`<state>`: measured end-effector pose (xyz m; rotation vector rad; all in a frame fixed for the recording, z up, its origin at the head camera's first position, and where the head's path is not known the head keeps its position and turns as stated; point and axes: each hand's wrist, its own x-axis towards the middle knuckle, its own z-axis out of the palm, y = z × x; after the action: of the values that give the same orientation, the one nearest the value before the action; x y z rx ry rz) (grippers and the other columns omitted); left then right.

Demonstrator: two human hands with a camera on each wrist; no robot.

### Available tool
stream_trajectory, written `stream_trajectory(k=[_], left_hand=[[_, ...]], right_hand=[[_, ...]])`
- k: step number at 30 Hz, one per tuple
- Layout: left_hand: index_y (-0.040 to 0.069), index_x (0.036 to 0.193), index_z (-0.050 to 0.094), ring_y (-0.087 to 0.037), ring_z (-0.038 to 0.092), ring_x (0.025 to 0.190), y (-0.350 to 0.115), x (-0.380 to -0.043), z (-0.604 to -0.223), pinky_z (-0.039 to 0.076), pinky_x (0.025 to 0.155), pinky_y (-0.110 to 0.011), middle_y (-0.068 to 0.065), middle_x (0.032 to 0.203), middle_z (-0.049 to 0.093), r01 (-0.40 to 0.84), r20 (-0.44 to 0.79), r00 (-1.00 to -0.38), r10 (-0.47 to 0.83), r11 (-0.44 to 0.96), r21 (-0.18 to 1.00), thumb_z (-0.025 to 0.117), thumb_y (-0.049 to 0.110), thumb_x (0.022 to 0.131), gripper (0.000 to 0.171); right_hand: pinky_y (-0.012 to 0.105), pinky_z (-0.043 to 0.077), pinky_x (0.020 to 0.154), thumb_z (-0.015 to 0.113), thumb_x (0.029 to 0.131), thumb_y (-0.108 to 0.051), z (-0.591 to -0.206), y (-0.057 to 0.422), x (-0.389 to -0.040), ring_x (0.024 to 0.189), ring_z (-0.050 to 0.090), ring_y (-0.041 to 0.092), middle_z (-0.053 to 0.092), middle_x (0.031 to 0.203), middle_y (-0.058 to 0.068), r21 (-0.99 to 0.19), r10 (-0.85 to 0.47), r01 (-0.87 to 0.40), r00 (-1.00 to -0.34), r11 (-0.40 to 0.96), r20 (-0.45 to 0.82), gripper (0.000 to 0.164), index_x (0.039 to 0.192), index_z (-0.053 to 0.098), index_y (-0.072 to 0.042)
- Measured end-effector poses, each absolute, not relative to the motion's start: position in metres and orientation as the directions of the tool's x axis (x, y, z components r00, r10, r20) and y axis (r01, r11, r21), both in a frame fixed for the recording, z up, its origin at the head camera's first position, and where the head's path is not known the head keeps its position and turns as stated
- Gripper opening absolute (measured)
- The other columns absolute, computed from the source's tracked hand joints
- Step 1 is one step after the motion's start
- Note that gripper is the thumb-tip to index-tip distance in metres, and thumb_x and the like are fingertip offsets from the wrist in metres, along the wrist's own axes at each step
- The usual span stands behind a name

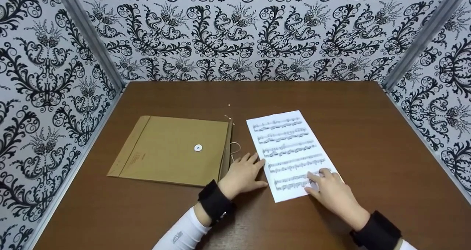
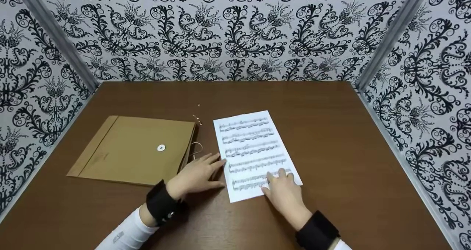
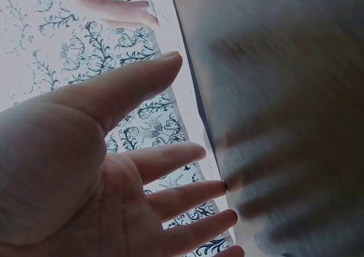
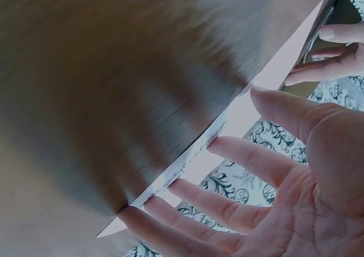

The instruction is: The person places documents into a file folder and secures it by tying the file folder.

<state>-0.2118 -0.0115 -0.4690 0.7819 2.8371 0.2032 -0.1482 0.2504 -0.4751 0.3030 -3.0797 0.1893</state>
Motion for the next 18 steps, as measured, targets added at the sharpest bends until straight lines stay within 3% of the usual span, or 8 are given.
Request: stream_trajectory(k=[7,18], left_hand=[[0.017,0.152,0.049,-0.036,0.044,0.149,-0.013,-0.210,-0.471,0.044,0.117,-0.051,-0.013,0.160,0.046,0.498,-0.127,-0.844,0.521,0.849,0.174,0.071,0.055,0.090,0.076],[0.013,0.152,0.049,-0.037,0.044,0.149,-0.013,-0.210,-0.469,0.043,0.117,-0.052,-0.015,0.161,0.044,0.486,-0.136,-0.853,0.503,0.862,0.141,0.078,0.059,0.082,0.089]], right_hand=[[0.053,0.058,0.060,0.076,0.090,-0.033,-0.474,0.241,-0.143,0.104,0.064,0.049,0.063,0.122,0.026,-0.110,-0.198,-0.198,-0.980,0.974,0.009,0.043,0.127,0.072,-0.011],[0.043,0.051,0.050,0.080,0.087,-0.031,-0.473,0.231,-0.134,0.088,0.063,0.037,0.064,0.108,0.018,-0.059,-0.238,-0.240,-0.970,0.969,0.045,0.039,0.121,0.072,-0.014]])
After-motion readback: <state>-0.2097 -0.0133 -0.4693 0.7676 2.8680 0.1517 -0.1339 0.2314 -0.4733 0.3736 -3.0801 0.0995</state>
